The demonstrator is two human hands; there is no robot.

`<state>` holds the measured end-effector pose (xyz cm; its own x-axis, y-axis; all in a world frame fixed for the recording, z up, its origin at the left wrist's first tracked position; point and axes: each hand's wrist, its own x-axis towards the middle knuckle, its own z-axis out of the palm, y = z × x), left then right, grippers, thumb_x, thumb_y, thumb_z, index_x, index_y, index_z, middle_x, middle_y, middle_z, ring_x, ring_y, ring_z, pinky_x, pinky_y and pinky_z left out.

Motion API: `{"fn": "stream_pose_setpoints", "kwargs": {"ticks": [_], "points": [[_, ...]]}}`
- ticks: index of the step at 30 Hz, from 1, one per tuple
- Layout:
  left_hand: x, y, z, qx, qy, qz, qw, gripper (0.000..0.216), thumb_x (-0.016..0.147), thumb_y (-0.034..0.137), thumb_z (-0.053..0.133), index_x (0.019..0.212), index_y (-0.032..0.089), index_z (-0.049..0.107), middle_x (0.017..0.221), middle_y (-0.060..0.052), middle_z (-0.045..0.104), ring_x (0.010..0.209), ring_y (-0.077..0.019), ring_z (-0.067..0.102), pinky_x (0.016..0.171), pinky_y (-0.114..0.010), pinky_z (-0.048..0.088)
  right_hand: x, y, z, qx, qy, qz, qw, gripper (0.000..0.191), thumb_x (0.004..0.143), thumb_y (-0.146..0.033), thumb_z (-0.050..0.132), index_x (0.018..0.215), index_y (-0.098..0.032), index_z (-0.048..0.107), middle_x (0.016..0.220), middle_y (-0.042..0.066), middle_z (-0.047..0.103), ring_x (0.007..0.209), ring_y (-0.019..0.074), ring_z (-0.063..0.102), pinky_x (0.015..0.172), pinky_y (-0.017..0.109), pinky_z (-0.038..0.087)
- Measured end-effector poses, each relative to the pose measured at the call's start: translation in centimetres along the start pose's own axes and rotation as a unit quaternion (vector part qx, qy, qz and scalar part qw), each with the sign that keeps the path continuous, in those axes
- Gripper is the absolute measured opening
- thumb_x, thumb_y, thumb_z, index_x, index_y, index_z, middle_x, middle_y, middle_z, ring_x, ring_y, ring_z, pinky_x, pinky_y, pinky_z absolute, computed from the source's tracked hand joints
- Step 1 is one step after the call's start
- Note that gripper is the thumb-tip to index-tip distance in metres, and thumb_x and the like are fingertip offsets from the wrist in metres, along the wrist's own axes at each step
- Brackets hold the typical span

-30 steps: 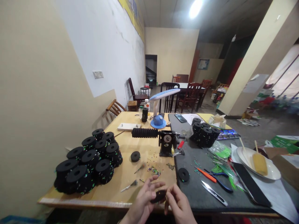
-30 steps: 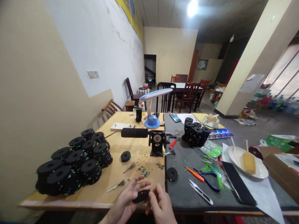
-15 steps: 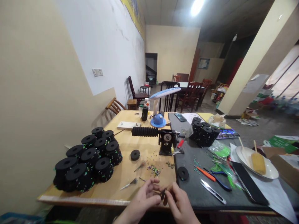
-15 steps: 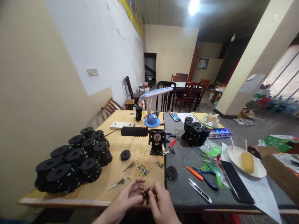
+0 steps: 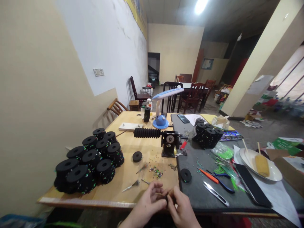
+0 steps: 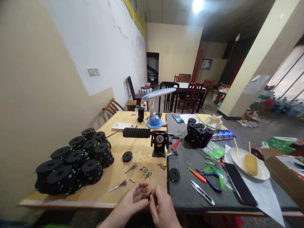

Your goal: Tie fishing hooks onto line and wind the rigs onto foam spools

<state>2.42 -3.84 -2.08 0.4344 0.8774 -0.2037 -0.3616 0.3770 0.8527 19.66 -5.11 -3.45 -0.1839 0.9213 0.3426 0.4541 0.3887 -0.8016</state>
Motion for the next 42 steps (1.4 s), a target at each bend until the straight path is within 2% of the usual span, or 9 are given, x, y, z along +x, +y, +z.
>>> {"fn": "stream_pose_setpoints", "kwargs": {"ticks": [3, 6, 9, 13, 17, 22, 28, 34, 42], "points": [[-0.1, -0.1, 0.1, -0.008, 0.005, -0.016, 1.0, 0.042, 0.068, 0.015, 0.077, 0.105, 0.02, 0.058, 0.102, -0.008, 0.065, 0.101, -0.0254, 0.061, 0.087, -0.037, 0.046, 0.3, -0.2, -0.5, 0.052, -0.034, 0.045, 0.997, 0.026, 0.094, -0.04, 0.045, 0.075, -0.023, 0.047, 0.062, -0.002, 0.056, 0.052, 0.0145, 0.056, 0.052, 0.025, 0.045], [0.1, -0.6, -0.1, -0.056, -0.018, -0.019, 0.998, 0.048, 0.068, 0.014, 0.073, 0.113, 0.022, 0.056, 0.106, -0.007, 0.063, 0.099, -0.024, 0.062, 0.082, -0.035, 0.047, 0.5, 0.0, -0.9, 0.169, -0.073, 0.142, 0.973, 0.034, 0.093, -0.054, 0.046, 0.08, -0.022, 0.048, 0.056, -0.006, 0.053, 0.037, 0.0098, 0.05, 0.037, 0.019, 0.037], [0.3, -1.0, -0.3, -0.079, -0.038, -0.023, 0.996, 0.056, 0.066, 0.011, 0.069, 0.118, 0.025, 0.054, 0.107, -0.006, 0.061, 0.101, -0.0231, 0.061, 0.081, -0.033, 0.046, 0.6, 0.1, -0.8, 0.234, -0.079, 0.182, 0.952, 0.044, 0.085, -0.065, 0.051, 0.08, -0.022, 0.048, 0.059, -0.006, 0.055, 0.036, 0.0088, 0.052, 0.033, 0.016, 0.036], [0.4, -1.1, -0.1, -0.104, -0.049, -0.014, 0.993, 0.06, 0.064, 0.011, 0.07, 0.119, 0.027, 0.053, 0.108, -0.006, 0.059, 0.101, -0.0243, 0.061, 0.079, -0.032, 0.046, 0.3, -0.2, -0.5, 0.227, -0.06, 0.16, 0.959, 0.041, 0.088, -0.062, 0.049, 0.077, -0.022, 0.046, 0.054, -0.006, 0.055, 0.038, 0.0109, 0.054, 0.038, 0.019, 0.042], [0.3, -0.8, 0.3, -0.08, -0.018, -0.012, 0.997, 0.055, 0.067, 0.016, 0.074, 0.117, 0.025, 0.054, 0.108, -0.007, 0.06, 0.106, -0.0254, 0.059, 0.085, -0.034, 0.045, 0.0, -0.6, -0.5, 0.084, -0.015, 0.054, 0.995, 0.026, 0.092, -0.041, 0.05, 0.073, -0.023, 0.046, 0.063, 0.0, 0.06, 0.053, 0.0151, 0.058, 0.051, 0.024, 0.047], [0.1, -0.4, 0.7, 0.005, 0.014, -0.061, 0.998, 0.04, 0.069, 0.019, 0.073, 0.105, 0.02, 0.056, 0.09, -0.003, 0.063, 0.079, -0.0171, 0.061, 0.068, -0.028, 0.044, -0.1, -0.6, -0.8, -0.006, -0.052, -0.037, 0.998, 0.018, 0.09, -0.024, 0.047, 0.072, -0.023, 0.047, 0.066, 0.0, 0.06, 0.056, 0.0147, 0.055, 0.054, 0.023, 0.043], [0.3, -0.6, 1.4, -0.024, 0.011, -0.065, 0.998, 0.041, 0.059, 0.01, 0.059, 0.099, 0.019, 0.053, 0.083, 0.0, 0.065, 0.073, -0.0151, 0.057, 0.064, -0.026, 0.039, 0.1, -0.7, -1.2, 0.049, -0.082, 0.012, 0.995, 0.016, 0.095, -0.024, 0.041, 0.082, -0.022, 0.051, 0.074, 0.001, 0.063, 0.058, 0.0138, 0.056, 0.056, 0.022, 0.044], [0.3, -1.0, 1.9, 0.006, 0.025, -0.043, 0.999, 0.028, 0.068, 0.014, 0.062, 0.095, 0.019, 0.055, 0.082, 0.001, 0.063, 0.075, -0.015, 0.056, 0.067, -0.026, 0.038, 0.1, -0.9, -1.4, 0.048, -0.09, -0.006, 0.995, 0.015, 0.094, -0.024, 0.045, 0.081, -0.022, 0.051, 0.074, 0.002, 0.064, 0.063, 0.0148, 0.057, 0.06, 0.023, 0.045], [0.2, -1.2, 2.3, 0.013, -0.002, 0.004, 1.0, 0.019, 0.069, 0.017, 0.061, 0.082, 0.021, 0.048, 0.067, 0.007, 0.051, 0.061, -0.0115, 0.05, 0.059, -0.025, 0.035, 0.0, -0.9, -1.1, 0.166, -0.103, 0.085, 0.977, 0.029, 0.097, -0.043, 0.043, 0.083, -0.021, 0.054, 0.06, -0.003, 0.059, 0.047, 0.0117, 0.055, 0.048, 0.021, 0.044]]}}
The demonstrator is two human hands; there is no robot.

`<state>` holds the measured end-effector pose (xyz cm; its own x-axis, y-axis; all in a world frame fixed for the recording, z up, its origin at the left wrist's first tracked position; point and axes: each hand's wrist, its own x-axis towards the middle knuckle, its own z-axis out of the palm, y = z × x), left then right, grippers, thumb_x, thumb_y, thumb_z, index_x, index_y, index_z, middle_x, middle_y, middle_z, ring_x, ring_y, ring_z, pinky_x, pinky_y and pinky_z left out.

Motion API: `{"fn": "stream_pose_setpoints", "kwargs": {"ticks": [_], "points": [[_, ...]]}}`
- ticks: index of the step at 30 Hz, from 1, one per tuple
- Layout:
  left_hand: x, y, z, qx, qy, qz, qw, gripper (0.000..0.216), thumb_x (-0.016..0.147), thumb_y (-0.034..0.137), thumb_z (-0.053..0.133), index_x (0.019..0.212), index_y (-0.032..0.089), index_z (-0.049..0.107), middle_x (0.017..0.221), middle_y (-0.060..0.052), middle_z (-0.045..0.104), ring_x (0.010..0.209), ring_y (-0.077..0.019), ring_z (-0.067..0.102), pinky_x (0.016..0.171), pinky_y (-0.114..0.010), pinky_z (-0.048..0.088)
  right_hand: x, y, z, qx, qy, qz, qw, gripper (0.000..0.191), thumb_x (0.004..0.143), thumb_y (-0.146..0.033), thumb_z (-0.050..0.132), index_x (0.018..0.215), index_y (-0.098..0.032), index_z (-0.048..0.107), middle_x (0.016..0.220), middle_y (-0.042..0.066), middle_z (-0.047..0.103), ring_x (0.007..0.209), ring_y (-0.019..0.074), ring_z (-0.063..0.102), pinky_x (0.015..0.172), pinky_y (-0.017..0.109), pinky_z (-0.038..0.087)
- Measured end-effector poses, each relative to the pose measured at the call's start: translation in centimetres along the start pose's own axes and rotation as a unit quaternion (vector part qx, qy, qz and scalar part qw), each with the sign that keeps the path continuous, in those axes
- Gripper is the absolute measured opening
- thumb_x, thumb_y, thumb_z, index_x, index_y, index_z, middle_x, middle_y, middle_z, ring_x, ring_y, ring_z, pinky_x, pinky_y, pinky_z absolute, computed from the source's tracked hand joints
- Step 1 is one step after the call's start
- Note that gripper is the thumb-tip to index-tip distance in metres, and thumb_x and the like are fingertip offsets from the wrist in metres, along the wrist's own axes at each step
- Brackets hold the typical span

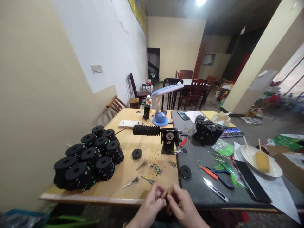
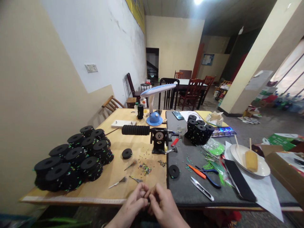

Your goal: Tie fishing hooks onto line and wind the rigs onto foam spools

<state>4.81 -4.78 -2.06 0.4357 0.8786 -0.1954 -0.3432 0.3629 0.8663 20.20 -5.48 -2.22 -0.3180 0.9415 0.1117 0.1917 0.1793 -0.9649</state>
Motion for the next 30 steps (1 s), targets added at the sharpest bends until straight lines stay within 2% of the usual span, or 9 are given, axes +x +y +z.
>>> {"fn": "stream_pose_setpoints", "kwargs": {"ticks": [5, 9, 11, 13, 16, 19, 22, 24, 30], "points": [[-0.1, 0.0, -0.4, 0.071, 0.011, 0.02, 0.997, 0.017, 0.069, 0.018, 0.061, 0.073, 0.022, 0.044, 0.067, 0.007, 0.044, 0.062, -0.0116, 0.042, 0.059, -0.025, 0.033, -0.1, -0.1, 0.1, 0.054, 0.016, 0.037, 0.998, 0.037, 0.093, -0.054, 0.047, 0.083, -0.019, 0.054, 0.059, -0.003, 0.058, 0.042, 0.0108, 0.055, 0.044, 0.02, 0.044], [-0.1, -0.3, -0.8, 0.089, 0.004, 0.005, 0.996, 0.017, 0.07, 0.019, 0.058, 0.072, 0.022, 0.041, 0.062, 0.008, 0.039, 0.057, -0.0108, 0.036, 0.057, -0.025, 0.029, -0.2, 0.0, -0.3, 0.064, 0.033, 0.05, 0.996, 0.043, 0.091, -0.061, 0.047, 0.082, -0.019, 0.053, 0.054, -0.004, 0.056, 0.04, 0.0104, 0.054, 0.041, 0.019, 0.044], [-0.2, -0.4, -0.9, 0.082, 0.001, 0.002, 0.997, 0.016, 0.071, 0.019, 0.057, 0.071, 0.022, 0.041, 0.061, 0.008, 0.043, 0.056, -0.0104, 0.036, 0.056, -0.025, 0.028, -0.2, 0.2, -0.7, 0.058, 0.055, 0.057, 0.995, 0.045, 0.09, -0.062, 0.046, 0.082, -0.019, 0.053, 0.052, -0.005, 0.056, 0.039, 0.0103, 0.053, 0.041, 0.019, 0.043], [-0.2, -0.4, -1.0, 0.059, -0.013, 0.006, 0.998, 0.017, 0.072, 0.02, 0.056, 0.071, 0.022, 0.04, 0.067, 0.004, 0.054, 0.06, -0.0116, 0.043, 0.056, -0.025, 0.028, -0.1, 0.4, -1.2, 0.038, 0.08, 0.062, 0.994, 0.046, 0.09, -0.063, 0.046, 0.081, -0.019, 0.055, 0.052, -0.004, 0.056, 0.04, 0.0109, 0.053, 0.04, 0.02, 0.043], [-0.3, -0.4, -1.0, 0.026, -0.029, 0.006, 0.999, 0.019, 0.072, 0.022, 0.059, 0.071, 0.022, 0.04, 0.085, -0.005, 0.067, 0.074, -0.0166, 0.055, 0.061, -0.027, 0.031, 0.2, 1.1, -2.2, -0.042, 0.121, 0.048, 0.991, 0.043, 0.091, -0.059, 0.046, 0.079, -0.019, 0.057, 0.054, -0.003, 0.056, 0.043, 0.0129, 0.054, 0.043, 0.021, 0.044], [-0.4, -0.4, -1.1, 0.013, -0.019, 0.004, 1.0, 0.019, 0.072, 0.02, 0.059, 0.069, 0.022, 0.04, 0.087, -0.008, 0.069, 0.076, -0.0175, 0.057, 0.062, -0.028, 0.031, 0.7, 2.4, -3.0, -0.164, 0.153, 0.015, 0.974, 0.03, 0.092, -0.048, 0.05, 0.079, -0.021, 0.057, 0.06, 0.0, 0.062, 0.051, 0.0161, 0.059, 0.051, 0.025, 0.046], [-0.5, -0.6, -1.5, 0.008, -0.019, 0.012, 1.0, 0.021, 0.073, 0.023, 0.06, 0.068, 0.022, 0.04, 0.087, -0.008, 0.07, 0.076, -0.0182, 0.057, 0.061, -0.028, 0.031, 1.3, 3.9, -3.3, -0.295, 0.135, 0.006, 0.946, 0.015, 0.089, -0.032, 0.051, 0.079, -0.022, 0.057, 0.066, 0.003, 0.066, 0.058, 0.019, 0.062, 0.055, 0.026, 0.046], [-0.5, -0.8, -2.0, 0.012, -0.024, 0.023, 0.999, 0.024, 0.074, 0.028, 0.062, 0.068, 0.022, 0.04, 0.088, -0.009, 0.071, 0.076, -0.0188, 0.058, 0.061, -0.028, 0.031, 1.7, 4.6, -3.1, -0.36, 0.112, 0.017, 0.926, 0.013, 0.087, -0.024, 0.049, 0.076, -0.022, 0.056, 0.068, 0.004, 0.066, 0.061, 0.0204, 0.064, 0.057, 0.027, 0.045], [-0.9, -1.9, -3.5, 0.02, -0.01, 0.041, 0.999, 0.028, 0.074, 0.036, 0.066, 0.069, 0.022, 0.041, 0.089, -0.01, 0.071, 0.074, -0.0185, 0.056, 0.057, -0.026, 0.028, 2.8, 4.9, -2.4, -0.397, 0.09, 0.034, 0.913, 0.012, 0.085, -0.018, 0.049, 0.076, -0.022, 0.057, 0.07, 0.004, 0.068, 0.064, 0.0218, 0.065, 0.058, 0.026, 0.043]]}}
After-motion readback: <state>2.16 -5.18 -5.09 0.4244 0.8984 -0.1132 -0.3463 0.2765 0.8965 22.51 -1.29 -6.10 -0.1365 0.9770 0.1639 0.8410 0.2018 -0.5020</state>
